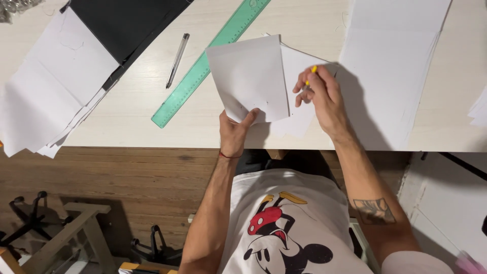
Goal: Marking specific points on small paper templates using a pencil and organizing materials on a workbench.
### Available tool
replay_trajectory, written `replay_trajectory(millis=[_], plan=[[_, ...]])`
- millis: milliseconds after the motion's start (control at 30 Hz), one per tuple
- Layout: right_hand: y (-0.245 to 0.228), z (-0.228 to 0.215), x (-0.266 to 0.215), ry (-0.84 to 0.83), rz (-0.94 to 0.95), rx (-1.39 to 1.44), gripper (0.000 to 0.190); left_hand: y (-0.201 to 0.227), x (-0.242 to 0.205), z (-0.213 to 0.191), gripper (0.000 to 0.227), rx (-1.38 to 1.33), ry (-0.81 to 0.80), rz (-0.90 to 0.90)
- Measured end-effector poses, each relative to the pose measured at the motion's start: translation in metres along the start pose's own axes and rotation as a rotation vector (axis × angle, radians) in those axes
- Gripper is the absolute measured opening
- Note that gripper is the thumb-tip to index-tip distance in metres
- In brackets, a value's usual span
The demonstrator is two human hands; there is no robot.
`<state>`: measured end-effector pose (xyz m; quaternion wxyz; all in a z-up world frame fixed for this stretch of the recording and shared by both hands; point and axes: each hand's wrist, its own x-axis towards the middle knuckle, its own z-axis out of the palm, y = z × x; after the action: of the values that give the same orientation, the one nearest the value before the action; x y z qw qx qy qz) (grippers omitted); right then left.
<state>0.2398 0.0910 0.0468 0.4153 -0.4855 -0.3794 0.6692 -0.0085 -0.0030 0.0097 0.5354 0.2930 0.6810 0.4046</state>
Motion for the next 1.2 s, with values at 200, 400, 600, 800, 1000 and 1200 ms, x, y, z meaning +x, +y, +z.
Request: replay_trajectory(millis=[200, 400, 600, 800, 1000, 1200], plan=[[0.000, -0.013, -0.055, 0.042, -0.025, -0.029, 0.026, 0.015, 0.006, -0.071, 0.056, -0.050, 0.063, -0.030], [-0.008, 0.013, -0.099, -0.164, -0.316, -0.699, 0.025, 0.046, 0.011, -0.201, 0.085, 0.013, 0.350, 0.046], [0.012, 0.008, -0.097, -0.216, -0.468, -0.777, 0.029, 0.021, 0.014, -0.262, 0.109, 0.714, 0.597, 0.570], [0.012, 0.012, -0.086, 0.022, -0.201, -0.125, 0.012, 0.027, -0.004, -0.122, 0.073, 0.617, 0.674, 0.658], [0.047, 0.038, -0.064, 0.133, -0.188, -0.037, 0.014, 0.007, -0.024, 0.008, 0.076, 0.885, 0.151, 0.664], [0.063, 0.036, -0.063, 0.174, -0.321, -0.238, 0.013, 0.022, -0.015, 0.010, 0.086, 0.677, 0.068, 0.372]])
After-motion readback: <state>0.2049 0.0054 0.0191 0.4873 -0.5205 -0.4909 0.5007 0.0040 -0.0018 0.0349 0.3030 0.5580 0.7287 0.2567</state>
